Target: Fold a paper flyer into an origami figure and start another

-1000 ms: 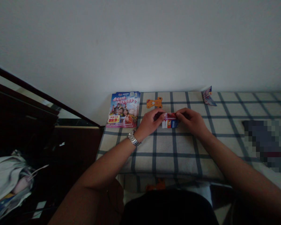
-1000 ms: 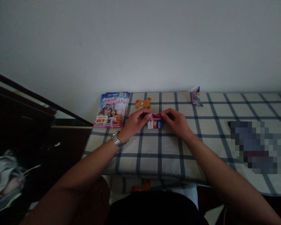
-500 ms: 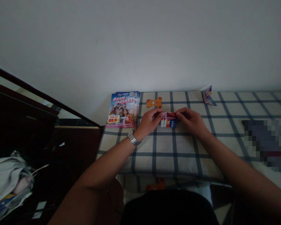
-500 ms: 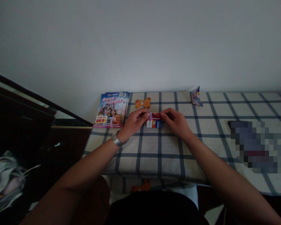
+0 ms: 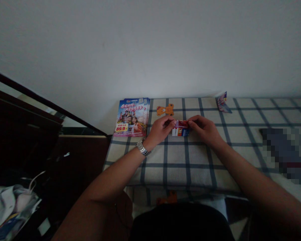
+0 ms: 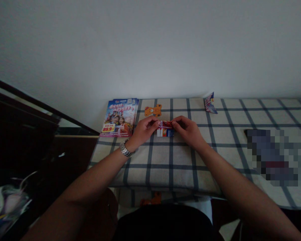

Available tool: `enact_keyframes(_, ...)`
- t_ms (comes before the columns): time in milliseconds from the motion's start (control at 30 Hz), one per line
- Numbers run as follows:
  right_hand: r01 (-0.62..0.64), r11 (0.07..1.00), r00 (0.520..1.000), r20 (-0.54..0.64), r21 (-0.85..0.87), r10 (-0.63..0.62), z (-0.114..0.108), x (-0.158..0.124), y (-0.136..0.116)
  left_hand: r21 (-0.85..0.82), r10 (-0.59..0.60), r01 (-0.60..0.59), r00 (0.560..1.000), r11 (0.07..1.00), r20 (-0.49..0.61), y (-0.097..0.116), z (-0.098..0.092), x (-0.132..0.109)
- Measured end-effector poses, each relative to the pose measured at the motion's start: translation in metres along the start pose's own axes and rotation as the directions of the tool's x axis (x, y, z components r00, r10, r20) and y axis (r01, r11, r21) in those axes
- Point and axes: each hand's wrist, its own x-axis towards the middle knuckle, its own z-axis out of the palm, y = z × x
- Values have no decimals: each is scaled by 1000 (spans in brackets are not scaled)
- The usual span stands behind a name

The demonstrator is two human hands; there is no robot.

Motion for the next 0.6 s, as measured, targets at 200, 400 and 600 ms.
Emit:
enact_keyframes(200,-4,1000,1000,9,20,4,1,0,1,-4,3,-3,1000,1000,9,0,-1,0)
enact_keyframes(400,-33,999,998,45,10,32,0,-2,-1,6,2,-2,1000,1000,17,3,-2,0)
enact_keyframes(600,-20,998,998,51,-64,23,0,-1,-3,18,15,-16,1000,1000,26,6,-3,0)
